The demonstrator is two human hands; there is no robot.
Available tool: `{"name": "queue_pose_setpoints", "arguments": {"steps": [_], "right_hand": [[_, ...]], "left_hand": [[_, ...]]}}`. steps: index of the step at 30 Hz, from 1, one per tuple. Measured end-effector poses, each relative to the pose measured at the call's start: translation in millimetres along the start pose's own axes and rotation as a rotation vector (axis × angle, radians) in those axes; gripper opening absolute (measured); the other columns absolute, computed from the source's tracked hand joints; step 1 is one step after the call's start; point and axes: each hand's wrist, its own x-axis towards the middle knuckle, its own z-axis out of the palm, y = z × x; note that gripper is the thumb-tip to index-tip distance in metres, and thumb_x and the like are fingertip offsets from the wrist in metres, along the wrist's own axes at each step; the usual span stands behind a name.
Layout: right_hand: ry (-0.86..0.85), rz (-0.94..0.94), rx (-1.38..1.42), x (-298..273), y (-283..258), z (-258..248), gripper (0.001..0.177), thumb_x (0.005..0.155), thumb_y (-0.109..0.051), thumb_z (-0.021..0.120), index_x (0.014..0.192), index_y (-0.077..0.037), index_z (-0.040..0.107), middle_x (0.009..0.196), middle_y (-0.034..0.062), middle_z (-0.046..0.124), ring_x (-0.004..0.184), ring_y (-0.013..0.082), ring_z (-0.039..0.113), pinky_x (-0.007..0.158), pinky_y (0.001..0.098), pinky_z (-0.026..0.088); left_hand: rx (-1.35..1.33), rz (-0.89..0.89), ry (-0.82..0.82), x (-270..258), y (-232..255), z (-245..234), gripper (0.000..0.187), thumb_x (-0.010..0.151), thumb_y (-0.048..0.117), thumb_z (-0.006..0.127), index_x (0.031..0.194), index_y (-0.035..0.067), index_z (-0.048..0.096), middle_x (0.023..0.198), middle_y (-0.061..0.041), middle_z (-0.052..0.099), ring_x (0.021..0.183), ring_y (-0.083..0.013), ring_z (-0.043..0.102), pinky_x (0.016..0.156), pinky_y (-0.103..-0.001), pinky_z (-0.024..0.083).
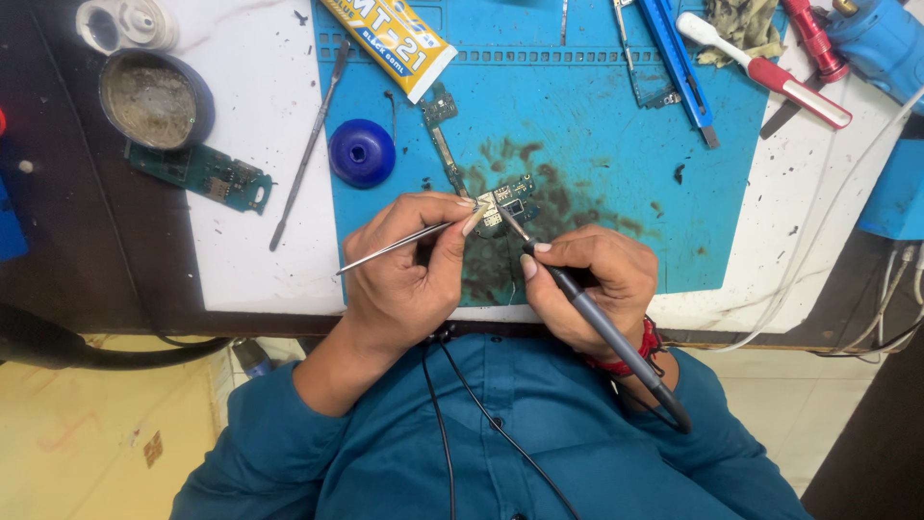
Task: The person solders a small electronic component onto a circuit board using a soldering iron and tweezers. They apply solder to the component's contacts and then use tweezers to adjust the component's position.
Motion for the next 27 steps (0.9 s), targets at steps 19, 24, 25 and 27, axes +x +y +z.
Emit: {"name": "queue_pose_setpoints", "arguments": {"steps": [19, 24, 25, 27], "right_hand": [[0.014, 0.039, 0.005, -1.2, -0.5, 0.8, 0.016, 0.083, 0.002, 0.08, 0.092, 0.001, 0.067, 0.08, 0.0118, 0.07, 0.062, 0.0129, 0.062, 0.057, 0.0249, 0.046], [0.009, 0.02, 0.002, -1.3, 1.1, 0.0, 0.015, 0.084, 0.002, 0.08, 0.092, 0.001, 0.067, 0.08, 0.0115, 0.07, 0.063, 0.0132, 0.064, 0.053, 0.0227, 0.046], [0.011, 0.028, 0.002, -1.5, 1.3, 0.2, 0.015, 0.083, 0.002, 0.08, 0.091, 0.001, 0.067, 0.079, 0.0113, 0.07, 0.062, 0.0127, 0.063, 0.054, 0.0232, 0.046], [0.016, 0.043, 0.0, -1.7, 1.7, -0.3, 0.015, 0.082, 0.002, 0.08, 0.089, 0.001, 0.067, 0.078, 0.011, 0.07, 0.059, 0.0119, 0.062, 0.054, 0.0243, 0.045]], "left_hand": [[-0.008, -0.014, 0.0, 0.0, 1.1, 0.7, 0.009, 0.099, -0.001, 0.071, 0.106, 0.0, 0.066, 0.102, -0.014, 0.076, 0.086, -0.0193, 0.078, 0.072, -0.027, 0.063], [-0.001, -0.002, -0.002, -0.1, 0.3, 0.4, 0.009, 0.099, -0.001, 0.071, 0.107, 0.0, 0.066, 0.102, -0.014, 0.076, 0.087, -0.0193, 0.078, 0.074, -0.027, 0.063], [-0.002, -0.006, -0.002, -0.2, 0.4, 0.1, 0.009, 0.099, -0.001, 0.071, 0.106, 0.0, 0.066, 0.102, -0.014, 0.076, 0.087, -0.0192, 0.078, 0.073, -0.027, 0.063], [-0.008, -0.013, -0.003, 0.0, 0.8, 0.5, 0.009, 0.099, -0.001, 0.071, 0.106, 0.0, 0.066, 0.102, -0.014, 0.076, 0.087, -0.0191, 0.078, 0.073, -0.027, 0.063]]}}
